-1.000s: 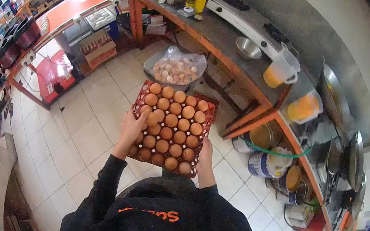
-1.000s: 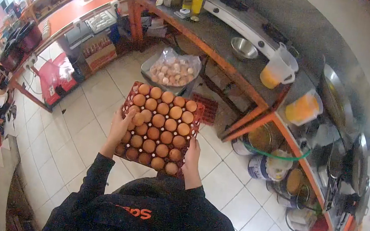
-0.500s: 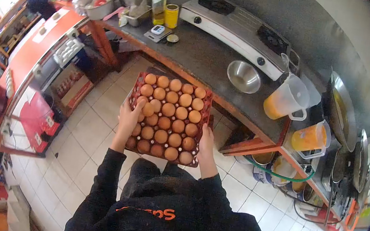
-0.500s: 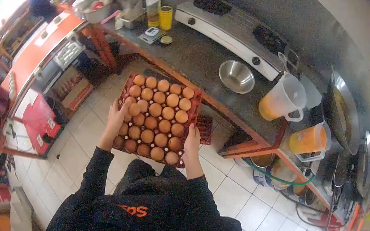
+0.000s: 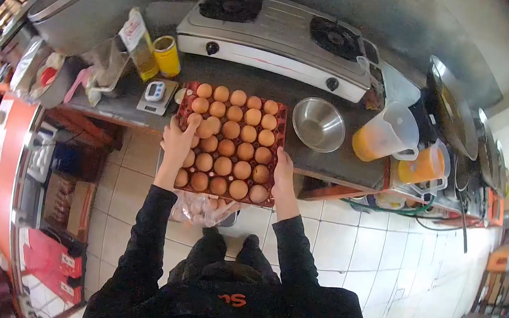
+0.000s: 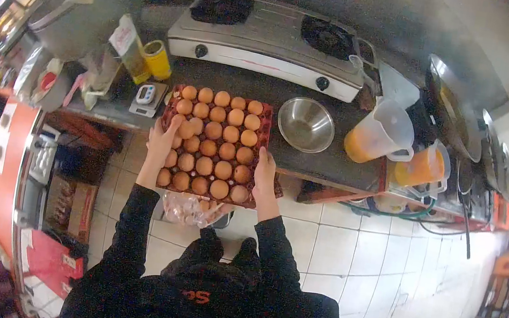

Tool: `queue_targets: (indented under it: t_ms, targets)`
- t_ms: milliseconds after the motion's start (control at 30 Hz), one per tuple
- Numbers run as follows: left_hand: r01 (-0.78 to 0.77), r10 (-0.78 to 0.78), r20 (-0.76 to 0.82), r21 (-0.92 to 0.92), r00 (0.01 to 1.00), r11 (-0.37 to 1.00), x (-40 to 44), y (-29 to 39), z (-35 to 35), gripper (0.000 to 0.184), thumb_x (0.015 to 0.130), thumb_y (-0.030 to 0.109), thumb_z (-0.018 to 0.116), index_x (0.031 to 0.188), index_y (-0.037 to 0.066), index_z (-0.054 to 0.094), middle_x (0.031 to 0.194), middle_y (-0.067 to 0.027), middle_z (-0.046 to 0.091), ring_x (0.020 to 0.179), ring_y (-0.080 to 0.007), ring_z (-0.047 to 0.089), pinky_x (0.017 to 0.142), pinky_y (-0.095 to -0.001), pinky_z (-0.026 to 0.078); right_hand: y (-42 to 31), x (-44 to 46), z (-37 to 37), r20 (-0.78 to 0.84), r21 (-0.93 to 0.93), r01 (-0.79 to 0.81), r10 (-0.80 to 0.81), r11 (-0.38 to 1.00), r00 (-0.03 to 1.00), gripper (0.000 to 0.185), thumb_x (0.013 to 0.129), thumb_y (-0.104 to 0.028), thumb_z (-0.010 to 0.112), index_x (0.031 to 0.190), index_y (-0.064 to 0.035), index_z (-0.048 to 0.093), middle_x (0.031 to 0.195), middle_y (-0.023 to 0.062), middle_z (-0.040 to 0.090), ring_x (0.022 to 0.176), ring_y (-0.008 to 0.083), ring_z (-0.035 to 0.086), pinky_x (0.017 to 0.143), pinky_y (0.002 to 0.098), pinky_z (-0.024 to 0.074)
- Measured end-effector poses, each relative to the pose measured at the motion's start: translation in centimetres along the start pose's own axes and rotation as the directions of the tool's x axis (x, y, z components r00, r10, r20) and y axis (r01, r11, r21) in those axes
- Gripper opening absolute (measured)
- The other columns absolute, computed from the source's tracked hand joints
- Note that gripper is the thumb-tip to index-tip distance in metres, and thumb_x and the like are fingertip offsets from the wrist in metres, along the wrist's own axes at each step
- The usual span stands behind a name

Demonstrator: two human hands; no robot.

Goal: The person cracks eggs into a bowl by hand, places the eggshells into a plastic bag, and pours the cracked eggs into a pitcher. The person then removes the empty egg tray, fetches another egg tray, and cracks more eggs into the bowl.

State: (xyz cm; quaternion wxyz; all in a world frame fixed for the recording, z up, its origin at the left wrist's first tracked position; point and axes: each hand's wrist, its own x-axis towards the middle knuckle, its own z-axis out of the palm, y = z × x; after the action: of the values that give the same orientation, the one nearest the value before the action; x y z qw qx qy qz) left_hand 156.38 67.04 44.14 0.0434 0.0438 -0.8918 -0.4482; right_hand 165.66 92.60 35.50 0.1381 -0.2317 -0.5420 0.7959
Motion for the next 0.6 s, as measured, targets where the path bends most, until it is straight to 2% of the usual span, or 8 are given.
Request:
queue_targets:
  t_ms: [100, 133, 333, 367, 433, 600]
  targets:
    - [-0.022, 0.021, 0.047, 0.011, 0.999, 1.0, -0.8, -0.1, -0.1, 0.104, 0.076, 0.079, 0.051, 0.147, 0.005, 0.034, 0.138, -0.0275, 0.043, 0.131, -0.042, 0.04, 0.108, -0.0606, 0.022, 0.1, -2.2, -0.4, -0.099, 0.008, 0.024, -0.023, 1.0, 0.995, 0.058, 0.099, -0.041, 0.05, 0.133, 0.0054, 0.048, 0.132, 0.0143, 0.053, 0.121, 0.0235, 0.049, 0.103, 0.0351, 0.0359]
    - [0.018, -0.018, -0.009, 0.012, 1.0, 1.0, 1.3, -0.9, 0.1, 0.104, 0.076, 0.079, 0.052, 0.147, 0.005, 0.034, 0.138, -0.0276, 0.043, 0.13, -0.0424, 0.041, 0.107, -0.0613, 0.022, 0.6, 1.3, 1.4, -0.053, -0.009, 0.015, -0.015, 1.0, 0.998, 0.057, 0.099, -0.041, 0.051, 0.132, 0.0051, 0.049, 0.13, 0.0135, 0.054, 0.119, 0.023, 0.049, 0.102, 0.0349, 0.0366]
    - [-0.067, 0.067, 0.033, -0.007, 0.997, 0.998, 1.6, -1.5, 1.7, 0.105, 0.075, 0.079, 0.053, 0.147, 0.005, 0.033, 0.137, -0.0289, 0.042, 0.129, -0.0429, 0.042, 0.106, -0.0606, 0.024, 1.4, -0.6, 0.5, -0.083, 0.008, 0.085, -0.084, 0.996, 0.993, 0.055, 0.097, -0.044, 0.053, 0.127, 0.0027, 0.053, 0.124, 0.0101, 0.056, 0.111, 0.0205, 0.05, 0.097, 0.0341, 0.0377]
    - [-0.06, 0.06, 0.0, -0.006, 0.998, 0.998, 3.4, -2.0, 2.1, 0.105, 0.076, 0.079, 0.053, 0.147, 0.005, 0.033, 0.137, -0.0289, 0.042, 0.129, -0.0428, 0.042, 0.106, -0.0604, 0.024, 1.9, 1.8, 1.3, -0.06, 0.011, 0.072, -0.072, 0.997, 0.996, 0.055, 0.098, -0.043, 0.053, 0.127, 0.0027, 0.053, 0.125, 0.0103, 0.056, 0.112, 0.0207, 0.05, 0.098, 0.0342, 0.0373]
    - [-0.053, 0.052, 0.035, 0.014, 0.998, 0.998, 4.1, -2.1, 3.0, 0.104, 0.076, 0.078, 0.053, 0.147, 0.005, 0.032, 0.137, -0.0289, 0.043, 0.129, -0.0425, 0.042, 0.105, -0.0601, 0.025, 2.4, 2.3, 0.9, -0.094, 0.029, 0.072, -0.069, 0.997, 0.993, 0.055, 0.098, -0.043, 0.053, 0.129, 0.0026, 0.052, 0.127, 0.0107, 0.055, 0.115, 0.021, 0.05, 0.1, 0.0345, 0.0366]
    - [-0.032, 0.032, 0.064, 0.001, 0.997, 0.999, 5.8, -2.6, 4.1, 0.104, 0.077, 0.077, 0.052, 0.147, 0.004, 0.032, 0.137, -0.0293, 0.043, 0.128, -0.0426, 0.043, 0.104, -0.0587, 0.028, 2.4, 3.9, 1.8, -0.183, 0.044, 0.178, -0.167, 0.983, 0.969, 0.056, 0.097, -0.04, 0.053, 0.133, 0.0029, 0.05, 0.133, 0.0115, 0.053, 0.12, 0.0224, 0.048, 0.102, 0.0342, 0.035]
